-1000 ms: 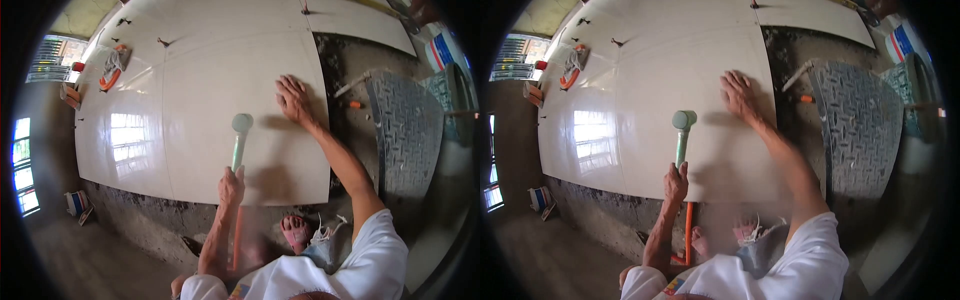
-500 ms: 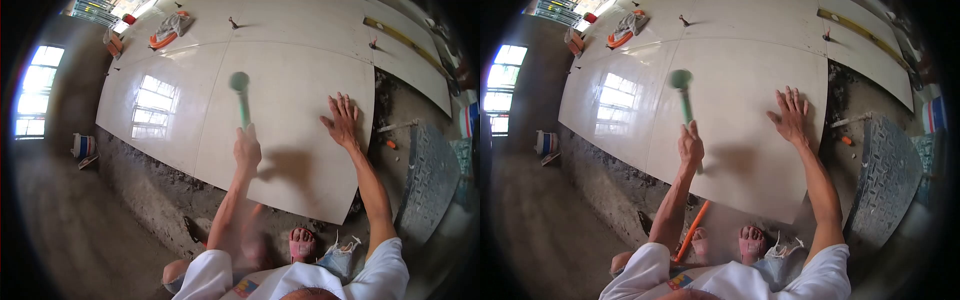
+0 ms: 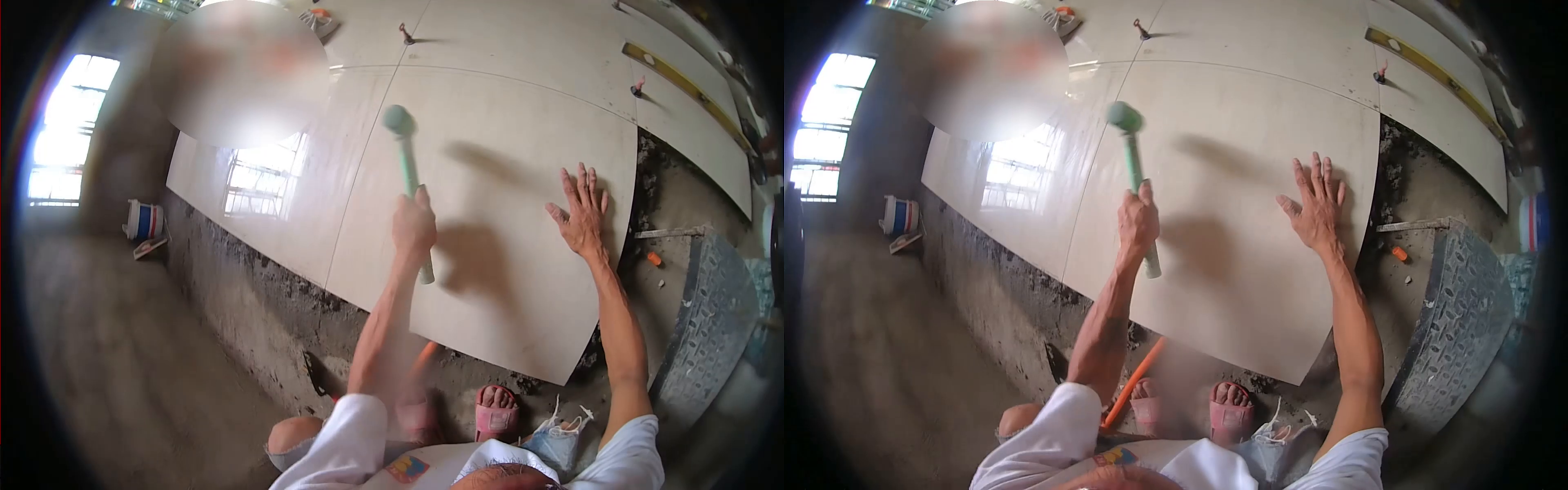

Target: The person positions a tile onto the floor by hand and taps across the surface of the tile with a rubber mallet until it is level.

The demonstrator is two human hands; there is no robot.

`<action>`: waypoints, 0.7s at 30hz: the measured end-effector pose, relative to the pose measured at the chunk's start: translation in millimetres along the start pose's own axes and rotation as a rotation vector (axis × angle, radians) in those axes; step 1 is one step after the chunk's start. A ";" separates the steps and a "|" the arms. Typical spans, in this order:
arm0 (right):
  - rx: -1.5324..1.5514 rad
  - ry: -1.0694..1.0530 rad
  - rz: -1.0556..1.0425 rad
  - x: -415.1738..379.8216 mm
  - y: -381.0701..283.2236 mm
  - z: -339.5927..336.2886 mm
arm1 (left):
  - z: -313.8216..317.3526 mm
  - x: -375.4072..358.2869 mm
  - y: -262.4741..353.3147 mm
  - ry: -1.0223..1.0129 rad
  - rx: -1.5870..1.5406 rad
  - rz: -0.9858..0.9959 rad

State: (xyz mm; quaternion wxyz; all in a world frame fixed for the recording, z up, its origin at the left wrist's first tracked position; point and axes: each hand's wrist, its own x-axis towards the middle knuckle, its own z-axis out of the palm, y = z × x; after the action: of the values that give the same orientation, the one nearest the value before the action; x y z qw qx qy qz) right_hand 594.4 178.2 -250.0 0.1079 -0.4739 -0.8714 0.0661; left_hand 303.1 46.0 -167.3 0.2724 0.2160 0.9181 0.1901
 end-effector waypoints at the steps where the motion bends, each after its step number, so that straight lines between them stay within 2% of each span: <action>1: 0.001 -0.009 -0.002 1.9 -1.9 -0.1 | 0.1 4.4 0.7 -0.013 0.041 0.020; 4: 0.001 -0.011 0.034 2.5 1.8 -3.4 | -10.8 3.0 18.4 0.015 -0.110 0.019; 8: -0.002 -0.041 0.041 5.4 0.2 -6.1 | 9.3 19.4 16.6 0.080 -0.045 0.063; 9: -0.005 -0.045 0.063 6.4 2.8 -6.3 | -1.3 22.9 27.3 -0.062 -0.185 -0.009; 12: -0.004 -0.013 0.082 8.6 8.7 -2.7 | 23.0 56.5 8.2 0.142 -0.246 0.137; 15: 0.008 0.000 0.091 1.6 18.1 -5.3 | 1.2 4.8 53.0 0.149 -0.379 0.164; 18: 0.032 0.010 0.078 14.8 7.3 -3.2 | 22.5 38.8 49.3 0.185 -0.075 0.107; 19: 0.027 -0.001 0.091 13.4 9.2 -6.3 | 18.3 50.6 50.5 -0.040 -0.126 -0.029; 21: 0.018 0.006 0.112 13.7 13.3 -8.7 | 16.6 37.4 43.1 0.036 -0.092 0.042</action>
State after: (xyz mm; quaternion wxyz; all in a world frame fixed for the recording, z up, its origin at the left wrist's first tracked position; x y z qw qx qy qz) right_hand 600.2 197.1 -242.8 0.1108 -0.5211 -0.8426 0.0786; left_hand 297.0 104.5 -175.7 0.2613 0.2188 0.9086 0.2414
